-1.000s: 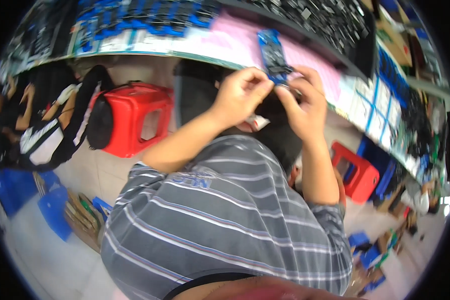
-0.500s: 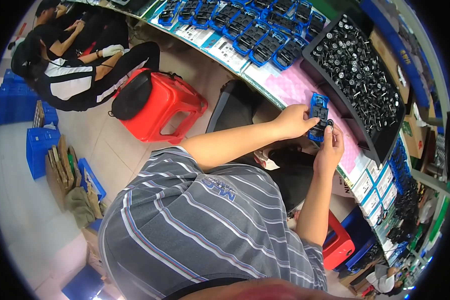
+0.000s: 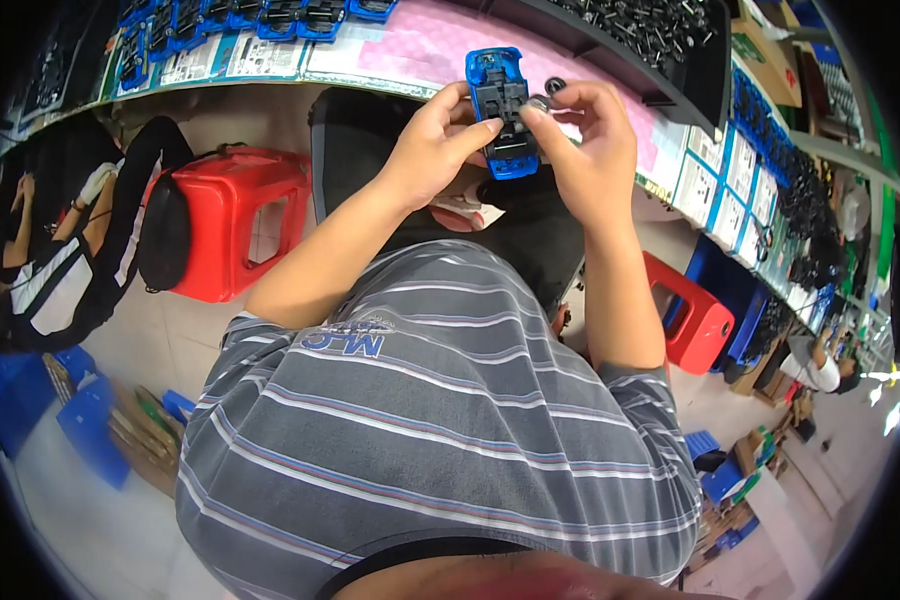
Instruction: The person assembles toy cars by picking up chassis and wheel sets from trays, fitting the wheels into the chassis by hand, and placing the assembled toy cars on the workbench.
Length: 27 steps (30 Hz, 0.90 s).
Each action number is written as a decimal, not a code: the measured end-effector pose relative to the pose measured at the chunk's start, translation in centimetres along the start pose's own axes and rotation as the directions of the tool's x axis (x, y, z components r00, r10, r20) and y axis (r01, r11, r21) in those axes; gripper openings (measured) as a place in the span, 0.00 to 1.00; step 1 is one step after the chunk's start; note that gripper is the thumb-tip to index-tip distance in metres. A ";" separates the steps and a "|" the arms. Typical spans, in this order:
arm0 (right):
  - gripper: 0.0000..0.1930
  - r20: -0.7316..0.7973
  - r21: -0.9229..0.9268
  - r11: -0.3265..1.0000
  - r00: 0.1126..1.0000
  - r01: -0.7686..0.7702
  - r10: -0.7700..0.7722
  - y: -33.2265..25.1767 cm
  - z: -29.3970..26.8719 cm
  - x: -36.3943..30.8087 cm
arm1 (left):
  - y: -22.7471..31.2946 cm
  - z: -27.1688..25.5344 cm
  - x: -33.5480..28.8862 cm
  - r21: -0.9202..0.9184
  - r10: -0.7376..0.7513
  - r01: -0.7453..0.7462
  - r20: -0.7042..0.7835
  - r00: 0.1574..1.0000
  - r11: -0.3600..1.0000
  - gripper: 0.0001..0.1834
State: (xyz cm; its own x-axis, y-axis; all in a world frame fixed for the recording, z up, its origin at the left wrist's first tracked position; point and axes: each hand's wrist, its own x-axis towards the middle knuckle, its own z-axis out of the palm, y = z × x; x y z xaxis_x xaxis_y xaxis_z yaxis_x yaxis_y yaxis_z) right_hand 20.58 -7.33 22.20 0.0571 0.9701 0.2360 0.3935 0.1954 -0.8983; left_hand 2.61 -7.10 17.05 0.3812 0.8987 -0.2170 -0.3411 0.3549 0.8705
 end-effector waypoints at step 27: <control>0.09 -0.091 -0.511 0.805 0.913 0.300 -0.398 5.4 -0.7 3.8 | 1.4 -2.4 -1.8 -0.005 0.122 -0.123 -0.092 0.988 0.992 0.26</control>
State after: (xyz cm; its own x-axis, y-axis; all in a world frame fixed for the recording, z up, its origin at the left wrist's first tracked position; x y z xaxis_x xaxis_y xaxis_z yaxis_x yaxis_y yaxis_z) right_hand 23.59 -2.67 18.55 -0.0214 0.7947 0.6066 0.8030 0.3751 -0.4631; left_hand -0.59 -7.64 17.60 0.2560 0.9551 -0.1491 -0.3895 0.2430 0.8884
